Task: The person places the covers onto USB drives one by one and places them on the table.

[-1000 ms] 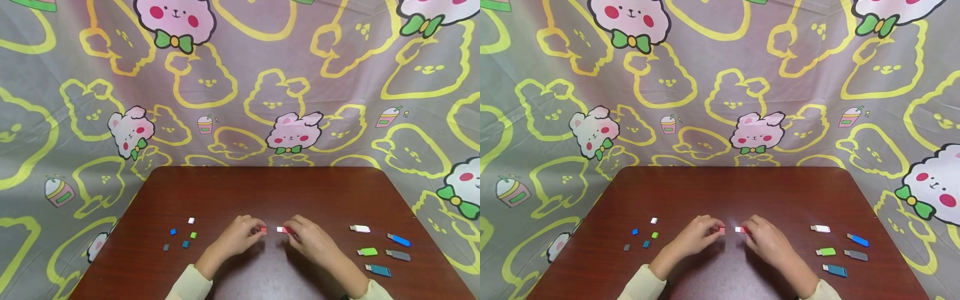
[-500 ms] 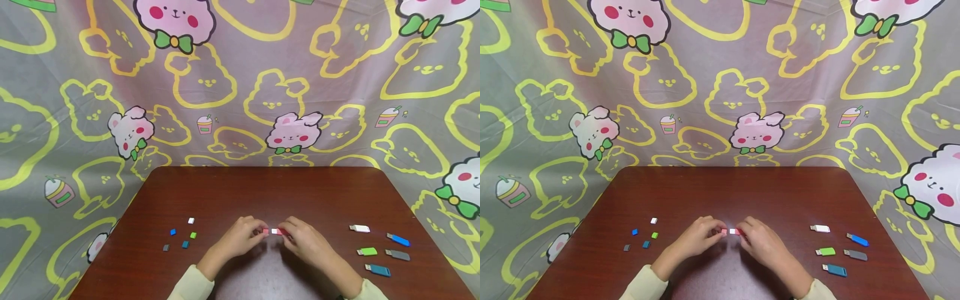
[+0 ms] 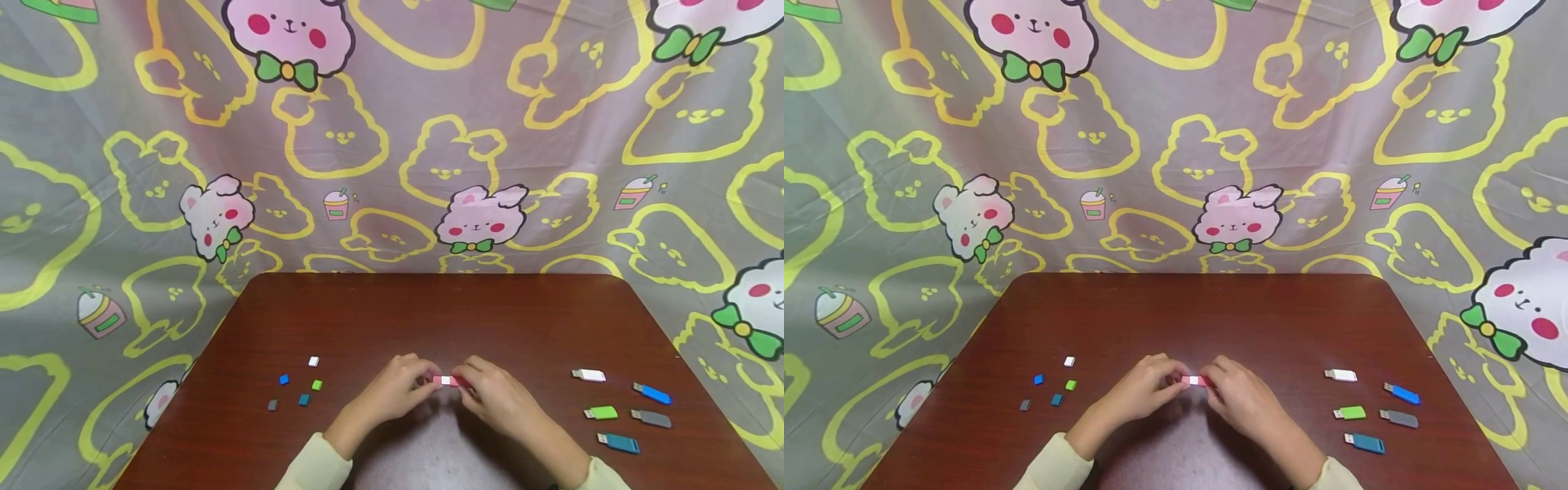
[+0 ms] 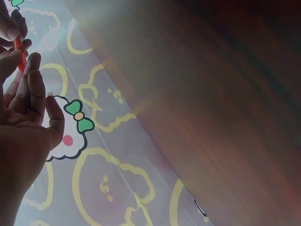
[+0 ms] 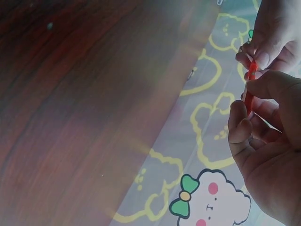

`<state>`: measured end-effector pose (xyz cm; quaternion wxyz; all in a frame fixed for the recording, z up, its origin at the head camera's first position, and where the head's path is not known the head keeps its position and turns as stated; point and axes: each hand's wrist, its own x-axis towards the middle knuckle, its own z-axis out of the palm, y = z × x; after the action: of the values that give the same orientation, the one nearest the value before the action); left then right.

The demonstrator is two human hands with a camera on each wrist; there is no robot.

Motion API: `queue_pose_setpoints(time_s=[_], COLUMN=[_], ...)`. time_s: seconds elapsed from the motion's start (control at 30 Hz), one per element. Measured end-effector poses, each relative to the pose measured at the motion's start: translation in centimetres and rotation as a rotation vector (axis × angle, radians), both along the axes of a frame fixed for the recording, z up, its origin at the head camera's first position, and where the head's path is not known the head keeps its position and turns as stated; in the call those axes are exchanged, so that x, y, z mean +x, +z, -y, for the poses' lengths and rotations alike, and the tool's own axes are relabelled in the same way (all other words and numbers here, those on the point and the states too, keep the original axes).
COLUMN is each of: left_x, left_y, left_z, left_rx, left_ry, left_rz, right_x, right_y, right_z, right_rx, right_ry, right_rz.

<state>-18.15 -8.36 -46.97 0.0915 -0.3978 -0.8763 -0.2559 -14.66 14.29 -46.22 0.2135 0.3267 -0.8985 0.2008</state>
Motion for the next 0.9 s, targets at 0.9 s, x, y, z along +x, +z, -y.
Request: queue_pose_setpoints(time_s=[0.9], left_x=[0.46], left_y=[0.16], left_z=[-0.43], left_rx=[0.026], left_ry=[0.039], left_rz=[0.019], right_x=[-0.26], right_y=[-0.12], right_z=[0.31], right_rx=[-0.025], right_ry=[0.057], right_rz=[-0.103])
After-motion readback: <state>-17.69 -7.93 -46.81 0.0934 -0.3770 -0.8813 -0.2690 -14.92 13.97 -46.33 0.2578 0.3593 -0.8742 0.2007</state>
